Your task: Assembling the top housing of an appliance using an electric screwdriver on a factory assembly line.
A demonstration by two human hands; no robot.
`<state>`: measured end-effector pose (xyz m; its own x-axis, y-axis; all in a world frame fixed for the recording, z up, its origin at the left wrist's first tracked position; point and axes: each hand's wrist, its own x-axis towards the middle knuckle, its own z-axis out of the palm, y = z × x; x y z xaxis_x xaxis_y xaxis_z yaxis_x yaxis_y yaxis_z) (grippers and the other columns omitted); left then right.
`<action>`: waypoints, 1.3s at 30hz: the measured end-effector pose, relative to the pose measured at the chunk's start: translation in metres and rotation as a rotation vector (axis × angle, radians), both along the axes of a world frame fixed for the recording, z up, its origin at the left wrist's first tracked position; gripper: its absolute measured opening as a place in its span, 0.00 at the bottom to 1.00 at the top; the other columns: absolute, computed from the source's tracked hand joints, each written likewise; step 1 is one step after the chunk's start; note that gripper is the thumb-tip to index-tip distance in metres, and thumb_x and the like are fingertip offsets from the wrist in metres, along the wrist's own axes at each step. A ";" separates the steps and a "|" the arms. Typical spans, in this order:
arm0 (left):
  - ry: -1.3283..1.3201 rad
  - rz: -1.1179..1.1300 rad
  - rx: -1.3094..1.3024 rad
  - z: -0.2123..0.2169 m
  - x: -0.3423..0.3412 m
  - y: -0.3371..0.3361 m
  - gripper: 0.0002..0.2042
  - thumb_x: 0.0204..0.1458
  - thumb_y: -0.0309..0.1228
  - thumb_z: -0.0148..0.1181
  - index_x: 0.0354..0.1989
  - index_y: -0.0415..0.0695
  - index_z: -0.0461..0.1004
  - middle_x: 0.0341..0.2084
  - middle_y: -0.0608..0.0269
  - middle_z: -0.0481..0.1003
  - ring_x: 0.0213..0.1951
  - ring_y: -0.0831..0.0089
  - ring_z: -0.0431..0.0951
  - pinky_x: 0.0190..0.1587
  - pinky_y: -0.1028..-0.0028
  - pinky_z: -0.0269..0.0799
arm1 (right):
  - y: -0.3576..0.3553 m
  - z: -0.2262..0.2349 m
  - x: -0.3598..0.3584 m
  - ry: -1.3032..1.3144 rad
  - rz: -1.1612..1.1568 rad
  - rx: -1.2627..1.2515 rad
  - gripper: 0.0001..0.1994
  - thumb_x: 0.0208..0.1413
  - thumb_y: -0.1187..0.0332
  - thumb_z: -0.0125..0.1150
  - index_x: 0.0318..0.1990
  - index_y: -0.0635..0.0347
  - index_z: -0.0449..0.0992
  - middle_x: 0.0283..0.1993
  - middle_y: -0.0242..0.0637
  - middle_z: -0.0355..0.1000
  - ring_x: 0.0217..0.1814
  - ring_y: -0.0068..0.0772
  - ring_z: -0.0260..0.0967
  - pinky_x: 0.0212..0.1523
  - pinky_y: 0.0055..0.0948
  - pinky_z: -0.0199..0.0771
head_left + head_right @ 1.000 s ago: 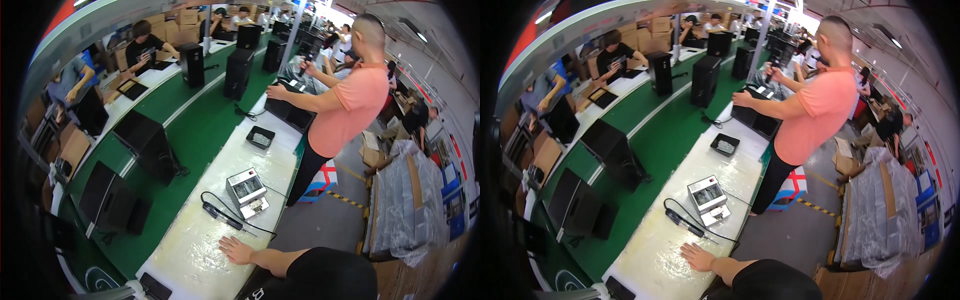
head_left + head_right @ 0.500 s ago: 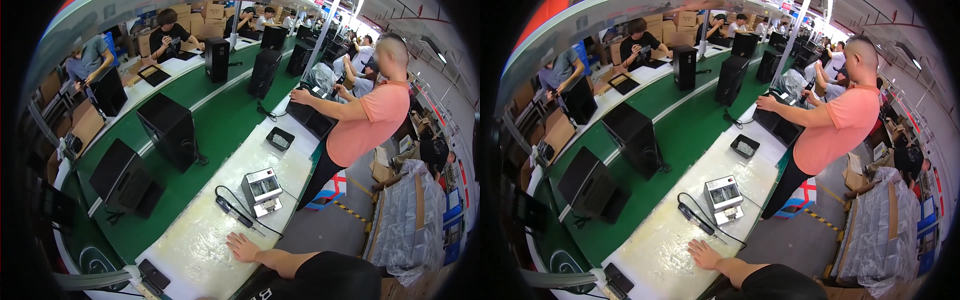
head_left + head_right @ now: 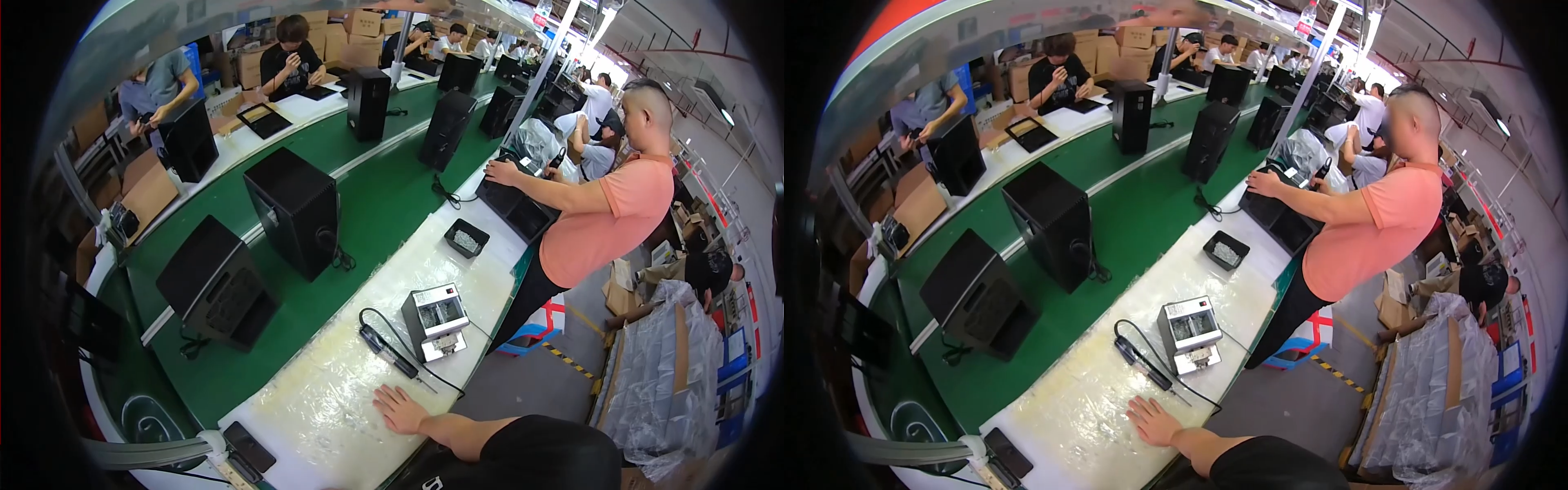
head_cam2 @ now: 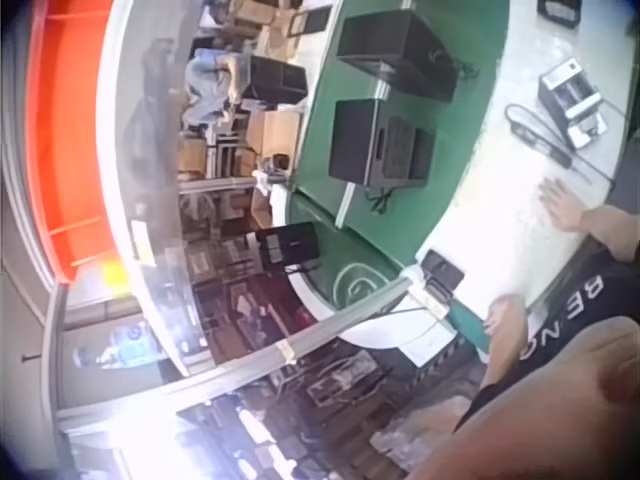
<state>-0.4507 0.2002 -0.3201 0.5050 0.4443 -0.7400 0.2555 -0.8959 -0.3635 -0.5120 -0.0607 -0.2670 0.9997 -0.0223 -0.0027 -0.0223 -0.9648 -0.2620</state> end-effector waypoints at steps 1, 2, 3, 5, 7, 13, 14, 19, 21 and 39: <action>0.004 -0.001 -0.004 -0.001 -0.001 0.000 0.19 0.49 0.46 0.58 0.45 0.50 0.78 0.53 0.54 0.70 0.55 0.56 0.69 0.58 0.60 0.63 | 0.000 -0.001 -0.002 0.004 -0.002 -0.002 0.26 0.54 0.61 0.51 0.62 0.57 0.62 0.69 0.44 0.52 0.73 0.48 0.44 0.67 0.51 0.48; 0.005 -0.001 -0.009 -0.003 0.000 -0.002 0.19 0.49 0.46 0.58 0.45 0.50 0.78 0.52 0.54 0.70 0.54 0.57 0.69 0.58 0.60 0.63 | 0.000 -0.003 -0.001 -0.007 -0.002 0.005 0.26 0.54 0.61 0.51 0.61 0.57 0.62 0.69 0.44 0.52 0.73 0.48 0.44 0.67 0.51 0.48; 0.006 -0.001 -0.014 -0.005 0.002 -0.003 0.19 0.49 0.46 0.58 0.45 0.50 0.78 0.52 0.54 0.70 0.54 0.57 0.69 0.58 0.60 0.63 | -0.001 -0.004 0.000 -0.018 -0.003 0.013 0.26 0.54 0.61 0.51 0.61 0.57 0.62 0.69 0.44 0.52 0.73 0.48 0.44 0.67 0.51 0.48; 0.011 0.002 -0.022 -0.007 0.001 -0.005 0.19 0.49 0.46 0.58 0.45 0.49 0.78 0.52 0.54 0.71 0.54 0.57 0.69 0.58 0.60 0.63 | 0.001 -0.002 0.000 0.005 0.006 0.002 0.26 0.54 0.61 0.51 0.61 0.57 0.63 0.69 0.44 0.52 0.73 0.48 0.44 0.67 0.51 0.48; 0.019 0.010 -0.028 -0.010 -0.004 -0.007 0.19 0.49 0.46 0.58 0.45 0.49 0.78 0.52 0.54 0.71 0.54 0.57 0.69 0.58 0.60 0.63 | 0.001 0.000 -0.001 0.030 0.020 -0.007 0.26 0.54 0.61 0.51 0.61 0.57 0.63 0.69 0.44 0.52 0.73 0.48 0.44 0.67 0.51 0.48; 0.024 0.017 -0.032 -0.015 -0.011 0.000 0.19 0.49 0.46 0.58 0.44 0.49 0.78 0.52 0.54 0.71 0.54 0.57 0.70 0.57 0.60 0.64 | 0.001 -0.002 -0.001 -0.017 -0.018 0.000 0.25 0.54 0.62 0.50 0.60 0.57 0.64 0.69 0.43 0.53 0.73 0.47 0.45 0.67 0.51 0.48; 0.026 0.019 -0.031 -0.016 -0.014 0.002 0.19 0.49 0.46 0.58 0.44 0.49 0.78 0.52 0.54 0.71 0.54 0.57 0.70 0.57 0.60 0.64 | -0.001 0.000 0.001 -0.020 -0.013 -0.005 0.25 0.54 0.62 0.50 0.60 0.57 0.64 0.69 0.43 0.53 0.73 0.47 0.45 0.68 0.51 0.48; 0.014 0.038 -0.036 -0.019 -0.017 0.003 0.18 0.49 0.46 0.58 0.44 0.49 0.78 0.51 0.55 0.71 0.53 0.57 0.70 0.57 0.61 0.64 | -0.001 0.001 0.001 -0.021 0.000 -0.002 0.25 0.54 0.62 0.50 0.60 0.57 0.63 0.69 0.43 0.53 0.73 0.47 0.44 0.68 0.50 0.47; 0.002 0.045 -0.035 -0.018 -0.015 0.007 0.18 0.49 0.46 0.58 0.44 0.49 0.78 0.51 0.55 0.71 0.53 0.58 0.70 0.57 0.61 0.64 | 0.001 -0.003 -0.002 -0.025 -0.023 0.019 0.25 0.54 0.62 0.50 0.61 0.57 0.63 0.69 0.43 0.52 0.73 0.47 0.44 0.68 0.50 0.46; -0.038 0.477 0.043 -0.033 -0.038 0.062 0.18 0.49 0.45 0.58 0.43 0.48 0.79 0.50 0.55 0.73 0.52 0.59 0.72 0.56 0.62 0.66 | 0.001 -0.014 0.000 -0.099 0.007 0.009 0.23 0.51 0.61 0.51 0.56 0.56 0.68 0.65 0.47 0.57 0.70 0.52 0.49 0.66 0.56 0.49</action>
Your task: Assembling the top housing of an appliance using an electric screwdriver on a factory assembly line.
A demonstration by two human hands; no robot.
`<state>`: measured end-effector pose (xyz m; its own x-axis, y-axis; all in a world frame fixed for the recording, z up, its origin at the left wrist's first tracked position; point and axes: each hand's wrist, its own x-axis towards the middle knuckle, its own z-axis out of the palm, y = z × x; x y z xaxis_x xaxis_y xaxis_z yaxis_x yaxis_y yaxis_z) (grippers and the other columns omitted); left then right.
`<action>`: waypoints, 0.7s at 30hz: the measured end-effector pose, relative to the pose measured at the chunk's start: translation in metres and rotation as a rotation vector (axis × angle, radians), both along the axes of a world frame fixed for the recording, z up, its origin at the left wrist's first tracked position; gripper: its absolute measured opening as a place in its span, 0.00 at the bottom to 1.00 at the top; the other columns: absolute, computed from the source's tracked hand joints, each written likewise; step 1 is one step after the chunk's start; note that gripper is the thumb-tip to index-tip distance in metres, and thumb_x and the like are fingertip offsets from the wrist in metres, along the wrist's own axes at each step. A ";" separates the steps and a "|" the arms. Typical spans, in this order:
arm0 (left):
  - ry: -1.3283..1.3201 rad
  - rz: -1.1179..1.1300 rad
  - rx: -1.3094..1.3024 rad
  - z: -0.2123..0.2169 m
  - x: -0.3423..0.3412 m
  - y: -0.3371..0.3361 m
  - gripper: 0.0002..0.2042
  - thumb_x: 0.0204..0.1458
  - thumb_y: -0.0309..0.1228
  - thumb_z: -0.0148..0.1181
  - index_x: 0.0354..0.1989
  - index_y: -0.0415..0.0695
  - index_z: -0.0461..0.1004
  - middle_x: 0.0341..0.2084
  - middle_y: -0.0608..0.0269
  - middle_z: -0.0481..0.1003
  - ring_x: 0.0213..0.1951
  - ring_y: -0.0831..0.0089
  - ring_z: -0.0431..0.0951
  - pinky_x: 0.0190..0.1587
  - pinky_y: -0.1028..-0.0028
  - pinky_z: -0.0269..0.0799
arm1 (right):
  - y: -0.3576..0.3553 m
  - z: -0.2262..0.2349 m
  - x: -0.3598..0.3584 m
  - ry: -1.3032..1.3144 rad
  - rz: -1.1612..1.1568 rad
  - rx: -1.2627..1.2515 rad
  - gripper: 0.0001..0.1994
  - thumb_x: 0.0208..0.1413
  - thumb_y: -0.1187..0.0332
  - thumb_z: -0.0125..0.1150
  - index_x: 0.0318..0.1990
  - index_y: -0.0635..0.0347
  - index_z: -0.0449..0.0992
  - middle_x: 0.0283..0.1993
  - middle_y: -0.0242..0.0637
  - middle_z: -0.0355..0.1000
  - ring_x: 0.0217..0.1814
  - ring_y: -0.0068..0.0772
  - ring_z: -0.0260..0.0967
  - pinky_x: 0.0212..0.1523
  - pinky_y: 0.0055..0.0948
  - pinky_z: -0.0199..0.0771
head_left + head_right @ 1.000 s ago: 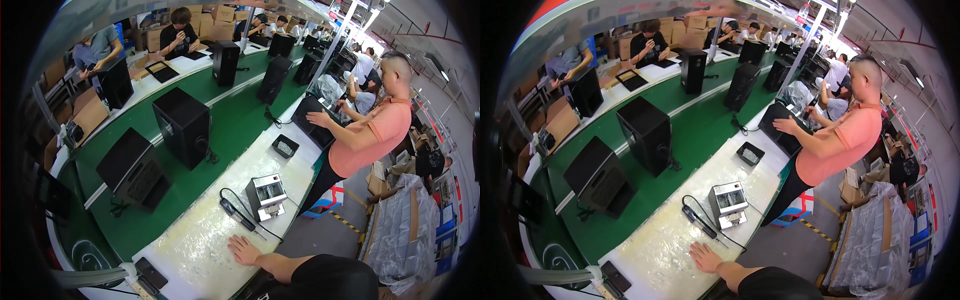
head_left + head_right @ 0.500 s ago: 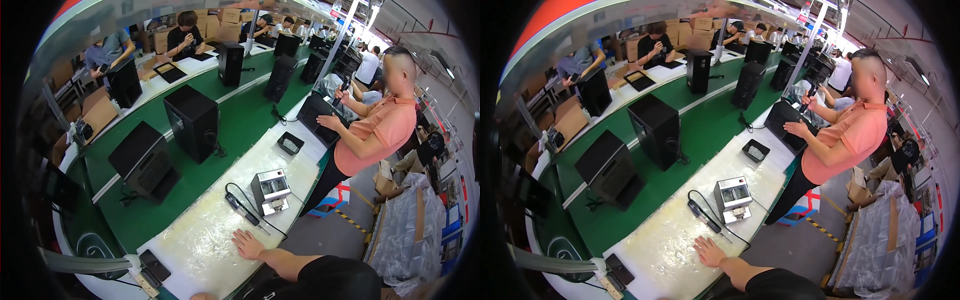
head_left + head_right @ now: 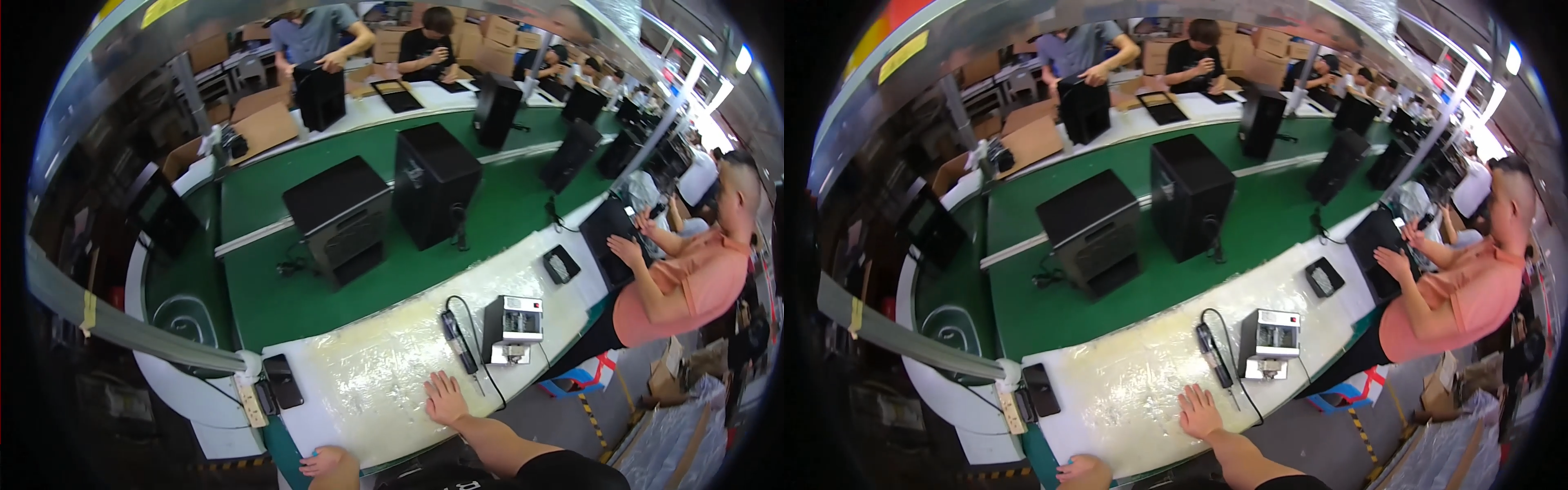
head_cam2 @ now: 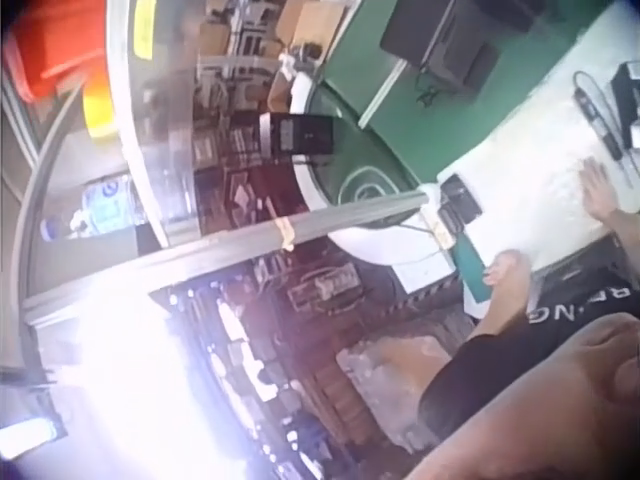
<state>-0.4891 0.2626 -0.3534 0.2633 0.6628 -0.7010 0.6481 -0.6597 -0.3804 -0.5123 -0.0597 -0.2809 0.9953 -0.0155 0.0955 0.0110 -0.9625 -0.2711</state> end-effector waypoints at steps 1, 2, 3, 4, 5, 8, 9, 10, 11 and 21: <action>0.002 0.030 0.004 -0.009 0.000 0.003 0.18 0.49 0.45 0.58 0.43 0.48 0.79 0.50 0.55 0.73 0.52 0.59 0.72 0.56 0.62 0.66 | 0.000 -0.001 0.000 -0.034 -0.012 -0.003 0.23 0.49 0.61 0.53 0.54 0.57 0.69 0.63 0.48 0.59 0.68 0.54 0.50 0.64 0.57 0.51; 0.003 0.056 0.007 -0.024 -0.004 0.009 0.18 0.49 0.45 0.58 0.43 0.48 0.79 0.50 0.55 0.73 0.52 0.59 0.72 0.56 0.62 0.66 | -0.001 -0.001 0.000 -0.032 0.013 0.002 0.23 0.49 0.61 0.53 0.54 0.57 0.69 0.63 0.48 0.59 0.68 0.54 0.50 0.64 0.57 0.51; 0.005 0.085 0.013 -0.031 -0.008 0.014 0.18 0.49 0.45 0.58 0.43 0.48 0.79 0.49 0.55 0.73 0.52 0.59 0.72 0.56 0.62 0.66 | 0.000 -0.002 0.001 -0.021 0.007 0.002 0.23 0.49 0.61 0.53 0.54 0.58 0.69 0.63 0.49 0.59 0.68 0.54 0.50 0.64 0.57 0.50; 0.006 0.111 0.018 -0.037 -0.013 0.019 0.18 0.49 0.45 0.58 0.43 0.48 0.79 0.49 0.55 0.73 0.52 0.59 0.72 0.55 0.62 0.66 | 0.001 -0.003 0.002 -0.010 -0.002 0.000 0.23 0.49 0.61 0.53 0.54 0.58 0.69 0.63 0.49 0.59 0.68 0.54 0.50 0.64 0.57 0.49; 0.009 0.129 0.020 -0.037 -0.014 0.017 0.18 0.49 0.45 0.58 0.43 0.48 0.79 0.49 0.55 0.73 0.52 0.59 0.72 0.55 0.62 0.66 | 0.000 -0.005 0.001 -0.007 0.015 0.004 0.23 0.49 0.61 0.53 0.54 0.58 0.69 0.63 0.49 0.59 0.68 0.54 0.50 0.64 0.57 0.49; 0.015 0.168 0.019 -0.031 -0.015 0.010 0.18 0.49 0.45 0.58 0.43 0.48 0.79 0.49 0.55 0.73 0.51 0.59 0.72 0.55 0.62 0.66 | -0.001 -0.010 0.001 0.053 -0.004 -0.014 0.24 0.50 0.59 0.52 0.56 0.55 0.69 0.66 0.46 0.57 0.71 0.51 0.47 0.66 0.57 0.47; 0.018 0.176 0.016 -0.025 -0.013 0.006 0.18 0.49 0.45 0.58 0.43 0.48 0.79 0.49 0.55 0.73 0.51 0.59 0.72 0.55 0.62 0.67 | -0.001 -0.011 0.001 0.062 -0.003 -0.012 0.24 0.50 0.59 0.52 0.56 0.55 0.69 0.66 0.46 0.56 0.71 0.51 0.46 0.66 0.58 0.47; 0.021 0.183 0.012 -0.020 -0.012 0.002 0.18 0.49 0.45 0.58 0.43 0.47 0.79 0.49 0.55 0.73 0.51 0.59 0.72 0.55 0.62 0.67 | -0.002 -0.011 0.001 0.071 -0.003 -0.010 0.25 0.50 0.59 0.52 0.56 0.55 0.68 0.66 0.46 0.56 0.71 0.52 0.46 0.66 0.58 0.47; 0.024 0.182 0.007 -0.009 -0.007 -0.003 0.18 0.49 0.45 0.58 0.43 0.47 0.79 0.49 0.55 0.73 0.51 0.59 0.72 0.55 0.62 0.67 | -0.003 -0.012 0.001 0.074 -0.004 -0.013 0.25 0.50 0.59 0.52 0.56 0.55 0.68 0.66 0.46 0.56 0.71 0.52 0.46 0.66 0.58 0.47; 0.049 0.135 -0.029 0.001 -0.005 -0.001 0.18 0.49 0.45 0.58 0.43 0.47 0.79 0.48 0.55 0.74 0.51 0.60 0.73 0.54 0.63 0.67 | 0.001 -0.005 0.002 0.071 0.016 -0.023 0.26 0.50 0.60 0.52 0.57 0.59 0.67 0.66 0.50 0.55 0.70 0.55 0.46 0.65 0.58 0.47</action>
